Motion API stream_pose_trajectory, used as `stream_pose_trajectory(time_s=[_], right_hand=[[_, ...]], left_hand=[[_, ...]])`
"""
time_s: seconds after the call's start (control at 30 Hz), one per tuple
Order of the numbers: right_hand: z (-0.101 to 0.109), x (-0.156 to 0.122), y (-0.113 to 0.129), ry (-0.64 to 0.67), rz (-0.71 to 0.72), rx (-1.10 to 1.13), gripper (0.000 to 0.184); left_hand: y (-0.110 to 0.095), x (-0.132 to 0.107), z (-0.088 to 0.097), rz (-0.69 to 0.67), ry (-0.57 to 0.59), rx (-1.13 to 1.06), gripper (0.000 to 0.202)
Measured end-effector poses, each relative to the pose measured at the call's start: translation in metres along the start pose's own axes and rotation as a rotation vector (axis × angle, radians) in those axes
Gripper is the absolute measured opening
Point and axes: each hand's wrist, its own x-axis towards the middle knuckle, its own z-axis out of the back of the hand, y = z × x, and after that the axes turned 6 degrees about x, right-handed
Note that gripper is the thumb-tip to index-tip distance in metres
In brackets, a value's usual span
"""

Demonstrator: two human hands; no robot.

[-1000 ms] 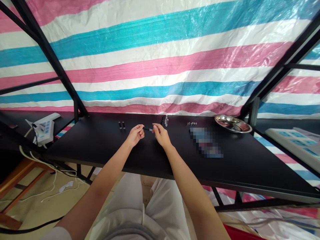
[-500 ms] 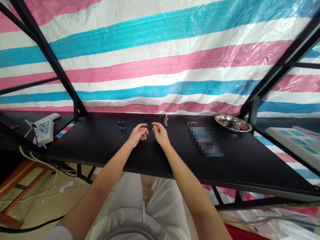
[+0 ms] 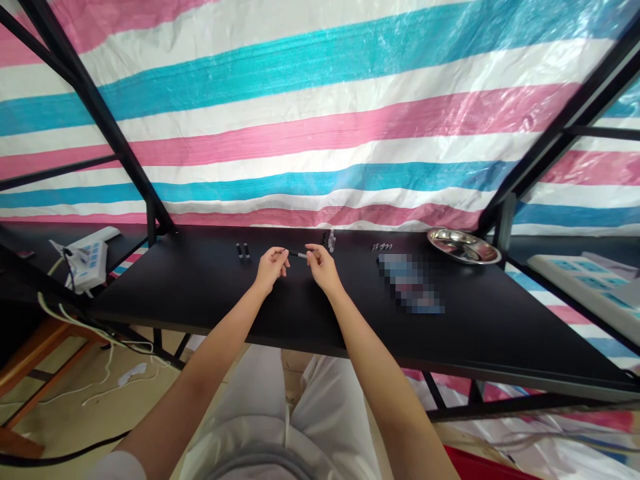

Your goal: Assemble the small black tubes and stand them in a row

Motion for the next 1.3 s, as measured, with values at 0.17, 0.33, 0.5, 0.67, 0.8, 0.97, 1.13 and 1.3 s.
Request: stream_pose_trajectory(time_s=[0.17,0.33,0.5,0.67,0.8,0.97,1.13,1.3], right_hand=[[0.004,-0.001,-0.001,0.062,0.009,-0.169,0.037],[0.005,-0.003,0.001,0.152,0.036,-0.31,0.031],[0.007,-0.003,-0.001,0.23,0.049,-0.493,0.016],[0.009,-0.004,-0.002,0.178,-0.123,-0.536,0.012],[0.005,-0.005,0.003,0.166,-0.09,-0.345,0.02],[0.0,-0.008,0.007,0.304,-0.057,-0.325,0.023],[0.0,-0.008,0.006,0.357,-0.077,-0.381,0.024],[0.008,-0.001,-0.006,0.191,-0.093,-0.502,0.018]], left_hand=[[-0.001,0.001,0.003,0.023,-0.069,-0.041,0.025],[0.0,0.002,0.003,0.019,-0.105,-0.048,0.026],[0.003,0.003,0.002,0.007,-0.121,-0.039,0.028],[0.005,0.003,0.003,-0.005,-0.132,-0.004,0.026],[0.007,0.002,0.002,0.006,-0.051,0.065,0.024],[0.006,-0.003,0.0,0.035,0.132,0.13,0.016],[0.005,-0.003,-0.001,0.111,0.181,0.175,0.011],[0.009,-0.001,0.0,0.06,0.087,0.239,0.01]])
